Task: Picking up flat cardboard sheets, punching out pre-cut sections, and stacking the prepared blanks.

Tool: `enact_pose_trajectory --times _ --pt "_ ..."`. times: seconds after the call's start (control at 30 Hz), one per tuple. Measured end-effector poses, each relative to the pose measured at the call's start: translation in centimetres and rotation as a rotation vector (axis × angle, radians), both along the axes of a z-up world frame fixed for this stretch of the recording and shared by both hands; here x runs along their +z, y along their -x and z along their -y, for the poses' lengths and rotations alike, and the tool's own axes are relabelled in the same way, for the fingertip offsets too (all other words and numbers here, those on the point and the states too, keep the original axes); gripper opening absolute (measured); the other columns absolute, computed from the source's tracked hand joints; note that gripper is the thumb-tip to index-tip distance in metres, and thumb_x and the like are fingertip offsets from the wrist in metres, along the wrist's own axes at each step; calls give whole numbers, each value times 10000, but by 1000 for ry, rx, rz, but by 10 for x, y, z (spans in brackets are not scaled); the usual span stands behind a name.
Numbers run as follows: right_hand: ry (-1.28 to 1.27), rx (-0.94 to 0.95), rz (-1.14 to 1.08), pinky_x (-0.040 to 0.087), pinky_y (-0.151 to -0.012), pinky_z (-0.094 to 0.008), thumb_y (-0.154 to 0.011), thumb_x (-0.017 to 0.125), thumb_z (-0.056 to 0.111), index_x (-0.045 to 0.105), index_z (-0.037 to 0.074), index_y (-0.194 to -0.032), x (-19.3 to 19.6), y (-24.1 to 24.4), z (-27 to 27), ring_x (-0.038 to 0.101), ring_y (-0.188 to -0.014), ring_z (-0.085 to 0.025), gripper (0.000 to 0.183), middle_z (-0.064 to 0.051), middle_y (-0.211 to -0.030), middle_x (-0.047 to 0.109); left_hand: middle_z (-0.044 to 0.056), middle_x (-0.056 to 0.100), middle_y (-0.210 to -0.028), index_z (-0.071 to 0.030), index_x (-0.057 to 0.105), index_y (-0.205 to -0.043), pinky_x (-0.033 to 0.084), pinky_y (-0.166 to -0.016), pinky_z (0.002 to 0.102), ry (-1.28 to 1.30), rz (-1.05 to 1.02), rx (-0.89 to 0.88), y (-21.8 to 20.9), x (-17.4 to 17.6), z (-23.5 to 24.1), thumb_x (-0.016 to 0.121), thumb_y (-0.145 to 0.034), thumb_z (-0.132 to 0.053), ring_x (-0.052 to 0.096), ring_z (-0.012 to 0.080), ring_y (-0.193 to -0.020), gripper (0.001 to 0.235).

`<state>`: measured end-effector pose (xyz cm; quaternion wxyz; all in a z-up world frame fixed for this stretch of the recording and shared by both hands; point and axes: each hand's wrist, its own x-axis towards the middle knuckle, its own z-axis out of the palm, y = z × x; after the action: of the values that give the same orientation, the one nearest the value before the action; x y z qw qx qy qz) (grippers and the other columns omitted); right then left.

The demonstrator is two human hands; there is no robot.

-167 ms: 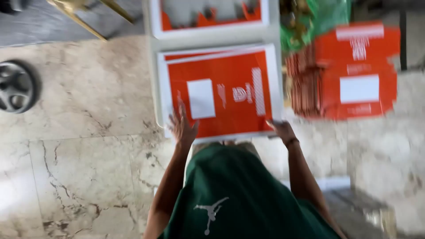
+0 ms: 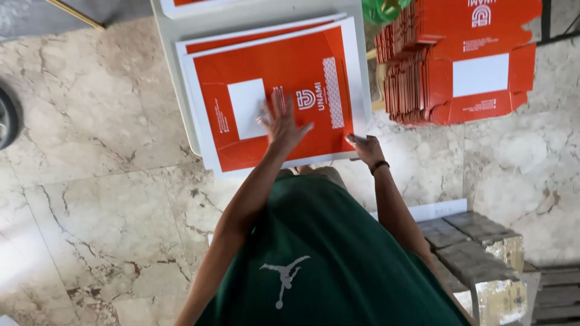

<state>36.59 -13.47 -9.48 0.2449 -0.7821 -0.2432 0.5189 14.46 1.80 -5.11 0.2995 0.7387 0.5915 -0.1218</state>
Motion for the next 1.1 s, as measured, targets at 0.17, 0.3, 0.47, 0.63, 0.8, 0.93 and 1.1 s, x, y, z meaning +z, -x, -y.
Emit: enact_pose_trajectory --times 0.17,0.3,0.47,0.63,0.8,0.93,1.1 --pt "-10 -213 -80 645 -499 -488 -871 871 448 644 -179 -1133 -47 -9 16 702 -686 -490 717 -459 -1041 611 275 -197 -1666 -185 31 -1670 410 -999 795 73 -12 2 -85 -18 -7 789 -770 -777 -88 672 -1461 1317" --pt "-17 131 351 550 -935 -517 -895 725 641 740 -18 -1120 -41 9 24 688 -1057 -448 697 -283 -1088 709 334 -275 -1619 -188 -87 -1655 440 -926 808 85 -6 83 -96 -20 -3 913 -718 -704 -139 723 -1416 1465" --pt "-318 256 390 490 -546 -520 -977 664 358 629 -61 -712 26 23 16 663 -695 -522 498 -323 -656 618 357 -316 -1588 -183 -155 -1634 430 -870 850 58 -137 59 -104 -54 -4 900 -756 -648 -184 751 -1372 1449" --pt "-159 11 -15 511 -556 -413 -940 787 320 731 -32 -803 61 25 -16 626 -592 -224 382 -188 -633 650 335 -350 -1582 -231 -223 -1614 236 -788 984 75 -125 82 -107 -64 -6 938 -777 -497 -235 769 -1346 1456" --pt "34 -162 -362 585 -560 -412 -928 789 336 669 -53 -1121 33 -50 -39 691 -667 -305 450 -208 -826 670 350 -153 -1629 -188 -7 -1656 255 -889 936 76 -195 -131 -97 -25 -27 925 -737 -520 -96 711 -1419 1350" --pt "101 -321 -511 548 -523 -264 -890 803 522 728 213 -991 31 -84 -118 669 -635 -148 333 48 -807 707 178 -67 -1721 -231 148 -1684 126 -1120 837 -47 -225 -493 -77 20 -62 875 -838 -448 -43 507 -1551 1136" --pt "95 -92 -498 517 -471 -256 -941 730 602 649 237 -1251 -35 -119 -206 641 -580 -160 486 3 -782 667 144 -132 -1705 -298 105 -1677 277 -1061 859 -13 -176 -574 -80 -5 -100 872 -818 -169 -30 522 -1539 1159"
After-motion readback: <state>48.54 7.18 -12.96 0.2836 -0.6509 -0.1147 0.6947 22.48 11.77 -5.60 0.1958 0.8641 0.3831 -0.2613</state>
